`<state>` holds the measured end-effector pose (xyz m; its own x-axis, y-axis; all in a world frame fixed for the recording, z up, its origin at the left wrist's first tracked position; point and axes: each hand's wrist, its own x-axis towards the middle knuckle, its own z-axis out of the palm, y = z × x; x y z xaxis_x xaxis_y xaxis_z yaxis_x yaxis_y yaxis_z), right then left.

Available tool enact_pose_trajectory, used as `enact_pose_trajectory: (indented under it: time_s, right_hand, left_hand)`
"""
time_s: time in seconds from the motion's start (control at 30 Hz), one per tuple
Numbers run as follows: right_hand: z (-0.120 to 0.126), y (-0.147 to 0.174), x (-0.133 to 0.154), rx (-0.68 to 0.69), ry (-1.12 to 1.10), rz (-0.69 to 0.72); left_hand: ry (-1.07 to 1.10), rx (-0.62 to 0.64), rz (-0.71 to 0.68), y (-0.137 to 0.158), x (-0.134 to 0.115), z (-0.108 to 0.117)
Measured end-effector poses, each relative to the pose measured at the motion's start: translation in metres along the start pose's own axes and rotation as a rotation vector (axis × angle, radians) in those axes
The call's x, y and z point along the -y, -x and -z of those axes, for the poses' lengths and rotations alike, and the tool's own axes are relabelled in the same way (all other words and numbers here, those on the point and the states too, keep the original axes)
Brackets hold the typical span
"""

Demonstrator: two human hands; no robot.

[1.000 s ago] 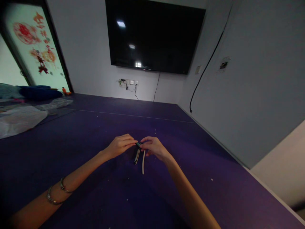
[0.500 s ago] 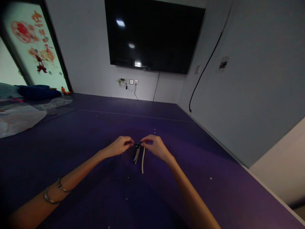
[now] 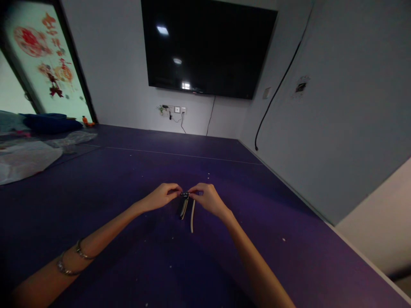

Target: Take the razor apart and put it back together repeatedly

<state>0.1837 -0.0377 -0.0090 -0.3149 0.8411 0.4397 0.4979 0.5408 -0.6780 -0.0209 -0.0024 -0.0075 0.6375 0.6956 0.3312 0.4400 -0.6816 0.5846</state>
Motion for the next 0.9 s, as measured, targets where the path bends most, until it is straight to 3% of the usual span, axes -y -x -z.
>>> enact_pose_trajectory:
  time_s: [0.17,0.33,0.57,0.9]
  right_hand:
    - [0.019,-0.002,-0.03,-0.085,-0.058,-0.185]
    - [0.028,0.003,-0.071,-0.189,-0.02,-0.353]
    - [0.02,0.01,-0.093,-0.139,0.05,-0.411]
    - [0.013,0.01,-0.097,-0.086,0.09,-0.384]
  left_hand:
    - [-0.129,-0.092,-0.048,-0.004,0.005,-0.008]
    - [-0.251,0.001,-0.083,-0.025,0.02,-0.035]
    - [-0.493,0.142,-0.114,-0.062,0.026,-0.073]
    - [-0.486,0.197,-0.166,-0.07,0.032,-0.091]
